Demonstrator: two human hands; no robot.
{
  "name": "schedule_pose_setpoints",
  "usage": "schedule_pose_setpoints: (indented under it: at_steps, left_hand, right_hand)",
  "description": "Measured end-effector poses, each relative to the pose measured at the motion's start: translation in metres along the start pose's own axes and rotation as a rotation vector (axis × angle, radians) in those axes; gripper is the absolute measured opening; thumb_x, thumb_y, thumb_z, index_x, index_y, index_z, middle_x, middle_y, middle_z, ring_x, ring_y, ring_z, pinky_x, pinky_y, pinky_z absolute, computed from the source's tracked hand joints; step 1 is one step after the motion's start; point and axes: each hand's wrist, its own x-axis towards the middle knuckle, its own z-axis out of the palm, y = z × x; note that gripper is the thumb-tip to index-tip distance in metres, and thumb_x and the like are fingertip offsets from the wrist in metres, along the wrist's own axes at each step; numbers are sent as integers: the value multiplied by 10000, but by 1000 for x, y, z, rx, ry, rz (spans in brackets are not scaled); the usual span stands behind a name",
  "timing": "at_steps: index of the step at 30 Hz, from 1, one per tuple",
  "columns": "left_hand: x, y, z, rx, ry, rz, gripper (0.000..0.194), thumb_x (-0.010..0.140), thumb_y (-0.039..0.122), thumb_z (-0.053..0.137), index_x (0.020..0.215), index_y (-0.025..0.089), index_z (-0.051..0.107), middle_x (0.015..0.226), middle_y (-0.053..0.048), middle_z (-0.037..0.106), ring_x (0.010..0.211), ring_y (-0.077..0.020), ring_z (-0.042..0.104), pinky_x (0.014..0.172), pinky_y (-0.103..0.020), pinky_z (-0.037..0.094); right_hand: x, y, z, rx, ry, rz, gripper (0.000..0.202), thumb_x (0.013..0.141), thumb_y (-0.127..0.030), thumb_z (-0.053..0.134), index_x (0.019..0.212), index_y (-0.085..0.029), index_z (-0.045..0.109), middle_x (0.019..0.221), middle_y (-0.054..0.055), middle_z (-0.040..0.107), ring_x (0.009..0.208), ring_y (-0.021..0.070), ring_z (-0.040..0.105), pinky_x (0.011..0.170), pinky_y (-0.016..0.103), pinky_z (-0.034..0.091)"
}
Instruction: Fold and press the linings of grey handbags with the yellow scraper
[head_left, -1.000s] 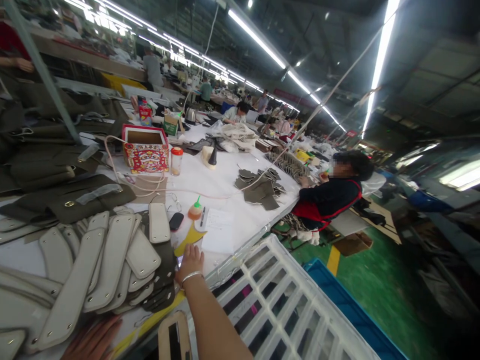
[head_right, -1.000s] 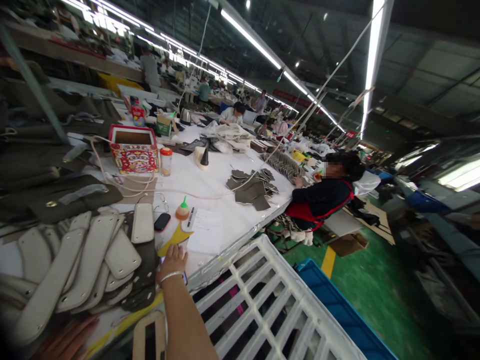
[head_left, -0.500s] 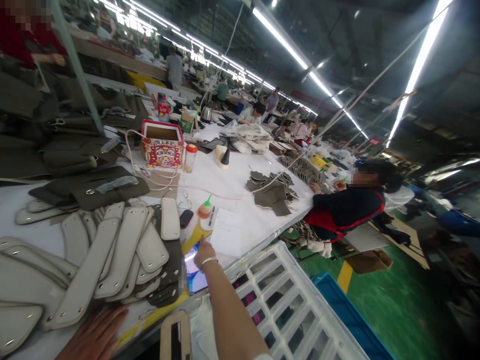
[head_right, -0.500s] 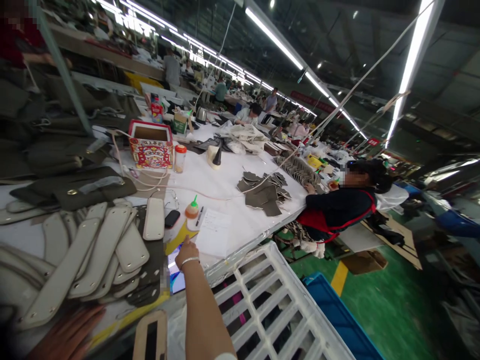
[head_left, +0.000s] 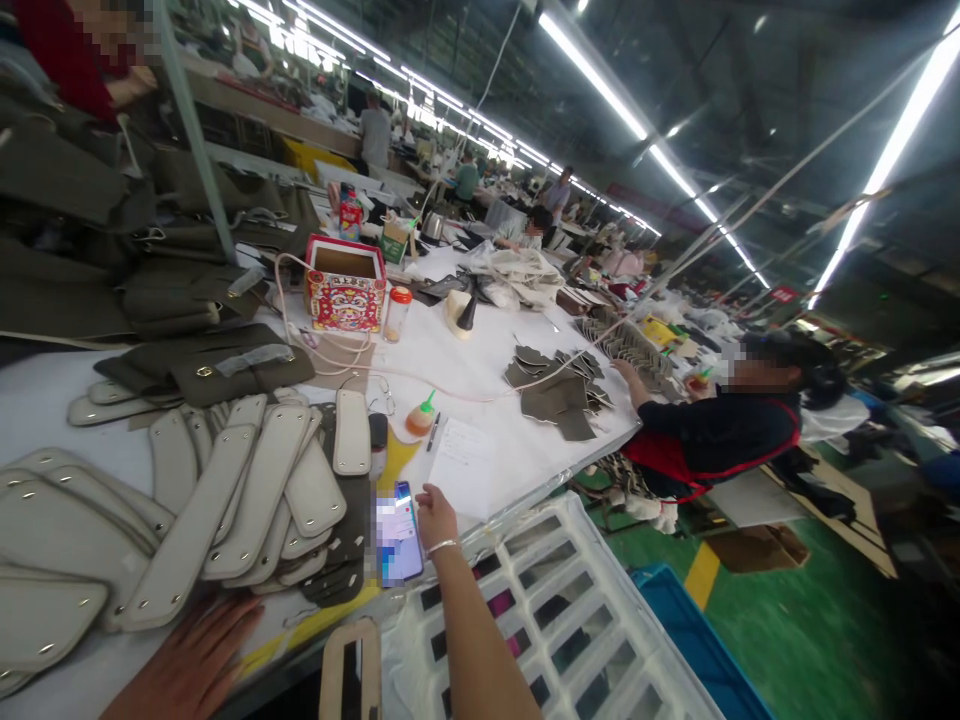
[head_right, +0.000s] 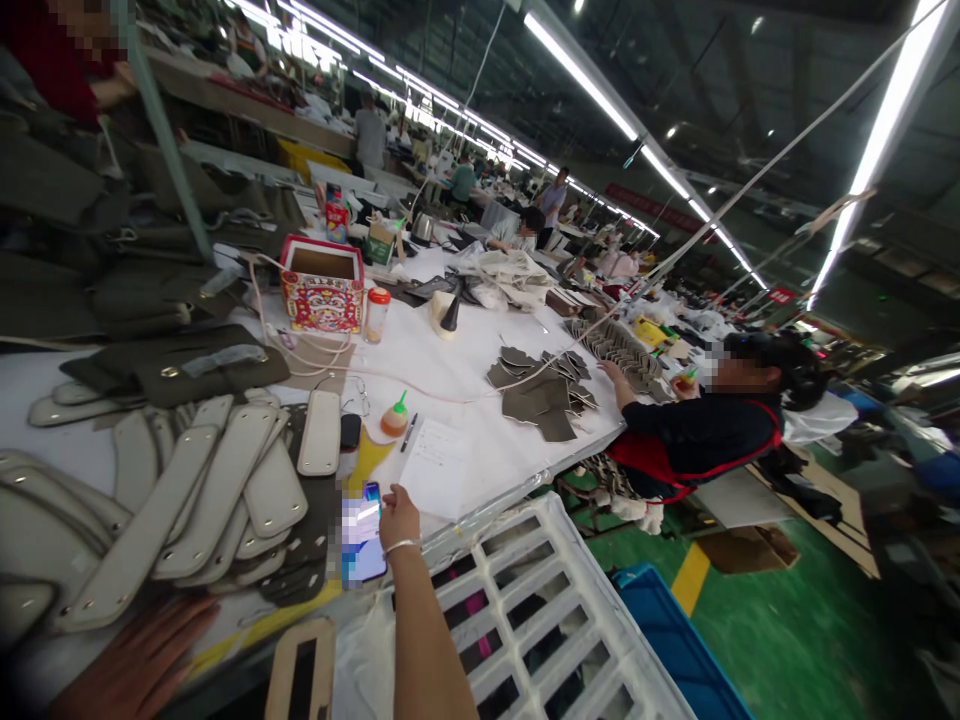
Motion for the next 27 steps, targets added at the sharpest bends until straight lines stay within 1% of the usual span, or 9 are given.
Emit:
schedule_pose_setpoints:
  at_steps: [4,7,10,15,18,20,22,24,27]
  left_hand:
    - [6,6,-10,78,17,20,628,815,424,508,1377,201,336,1344,-55,478,1230,-221,419,1112,-340,118]
    - [14,9,-22,96,40,56,635,813,411,508,1379,185,332,1318,-67,505,1196,-218,452,1107,-329,127]
    - [21,11,-31,76,47,40,598,825,402,493,1374,223,338,1301,-39,524,1177,-195,475,1087,-300,172]
    - [21,12,-33,82,36,21,585,838,424,471,1373,225,341,1320,-38,505,1179,-189,473,1083,-296,170]
    - [18,11,-29,74,10,13,570,839,420,468,1367,234,355,1345,-29,479,1201,-189,452,1083,-295,177]
    - [15,11,-26,54,8,-5,553,839,427,467,1356,253,374,1351,-15,473,1212,-190,442,1075,-290,197]
    - [13,9,-22,42,11,-8,558,835,435,472,1355,258,376,1347,-11,477,1211,-191,444,1078,-290,193]
    - [11,8,-19,43,8,4,583,829,439,481,1366,246,357,1339,-18,486,1203,-189,454,1085,-289,172]
    - [11,6,-19,27,11,6,591,827,442,478,1370,246,348,1323,-20,504,1184,-186,474,1078,-282,178]
  right_hand:
    - [-38,16,-2,-8,25,-34,442,761,-53,375,1161,-141,540,1024,48,664,964,142,604,892,260,444]
    - [-47,16,2,-52,61,-65,475,757,-45,371,1210,-98,501,1096,85,627,1035,175,560,947,300,405]
    - [-33,4,9,-106,63,-101,503,742,-37,394,1232,-102,491,1138,104,595,1078,214,520,961,332,386]
    - [10,-32,23,-150,3,-123,655,639,23,456,1287,-65,433,1125,181,581,1115,289,489,961,435,358]
    - [28,-49,25,-75,-76,-180,686,618,19,480,1286,-134,442,1168,98,588,1106,220,516,962,342,386]
    - [32,-53,21,2,-69,-197,686,655,-4,461,1315,-176,394,1237,40,552,1126,152,506,967,262,385]
    - [31,-47,11,77,-2,-154,642,707,-32,407,1333,-161,346,1258,42,535,1144,123,493,973,244,379]
    - [22,-32,-3,146,76,-76,565,742,-62,347,1303,-128,363,1197,71,575,1099,124,528,948,262,406]
    - [-15,6,-25,239,147,16,471,758,-126,313,1211,-115,439,1051,89,642,960,142,604,875,288,462]
